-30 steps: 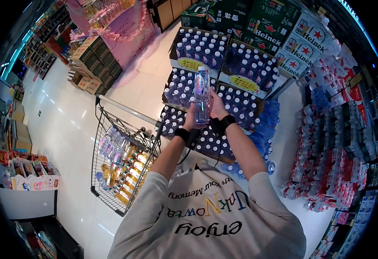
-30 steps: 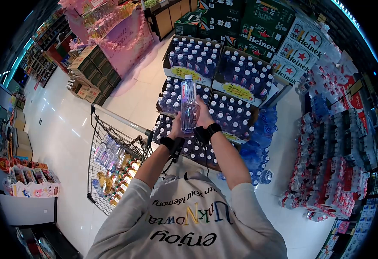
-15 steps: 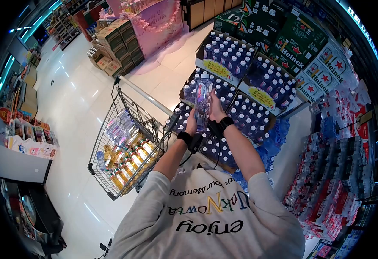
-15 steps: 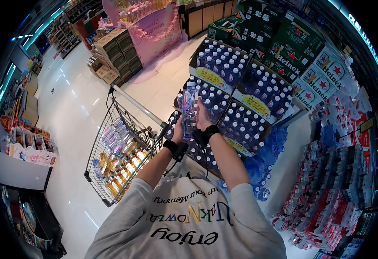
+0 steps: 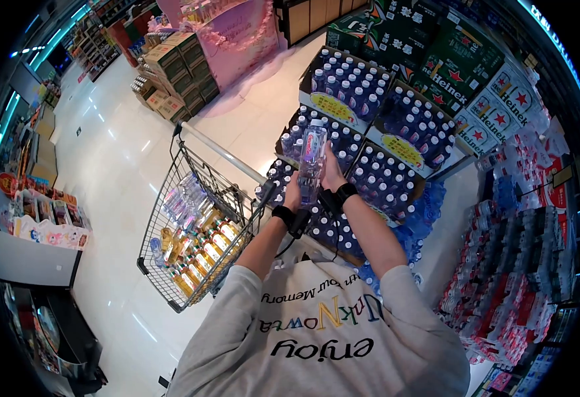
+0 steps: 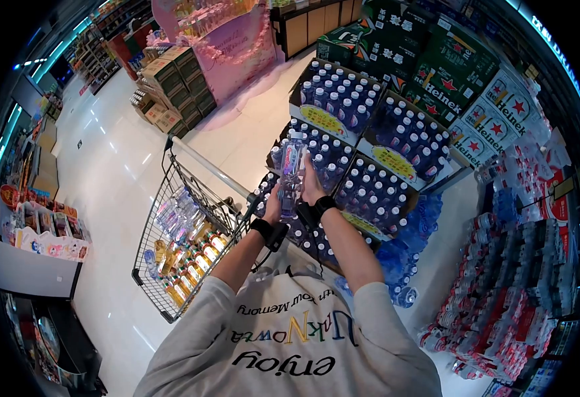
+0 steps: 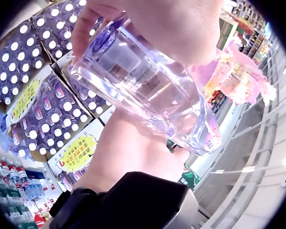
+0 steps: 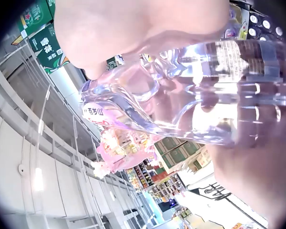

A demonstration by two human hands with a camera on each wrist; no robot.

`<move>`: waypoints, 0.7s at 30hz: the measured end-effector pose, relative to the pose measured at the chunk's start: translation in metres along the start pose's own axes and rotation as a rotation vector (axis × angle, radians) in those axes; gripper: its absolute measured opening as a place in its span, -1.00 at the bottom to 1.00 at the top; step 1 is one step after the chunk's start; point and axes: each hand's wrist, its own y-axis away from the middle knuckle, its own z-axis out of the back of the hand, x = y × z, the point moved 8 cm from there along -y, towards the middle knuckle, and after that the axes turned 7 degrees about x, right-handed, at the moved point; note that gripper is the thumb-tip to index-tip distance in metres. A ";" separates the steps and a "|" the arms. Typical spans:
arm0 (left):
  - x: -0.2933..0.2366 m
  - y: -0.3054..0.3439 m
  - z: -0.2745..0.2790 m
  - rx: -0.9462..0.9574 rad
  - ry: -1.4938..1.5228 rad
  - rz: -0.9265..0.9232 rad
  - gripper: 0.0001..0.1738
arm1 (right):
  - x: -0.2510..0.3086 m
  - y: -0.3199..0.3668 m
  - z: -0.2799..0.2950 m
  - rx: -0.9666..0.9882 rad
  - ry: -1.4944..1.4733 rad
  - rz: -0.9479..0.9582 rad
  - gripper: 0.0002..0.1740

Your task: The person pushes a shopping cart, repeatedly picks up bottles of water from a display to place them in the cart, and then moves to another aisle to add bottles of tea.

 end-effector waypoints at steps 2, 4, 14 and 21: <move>0.011 -0.011 0.008 -0.016 -0.141 -0.001 -0.40 | 0.002 -0.003 0.009 0.043 -0.006 -0.025 -0.27; 0.017 -0.020 0.017 -0.102 -0.434 -0.126 -0.34 | 0.032 0.013 0.023 -0.172 0.324 0.137 -0.44; 0.085 -0.047 -0.029 0.059 -0.645 0.288 -0.29 | 0.067 0.051 0.139 -0.339 0.312 -0.127 -0.50; 0.126 -0.163 -0.142 0.499 -0.375 0.464 -0.56 | 0.198 0.039 0.177 -0.478 0.544 0.218 -0.48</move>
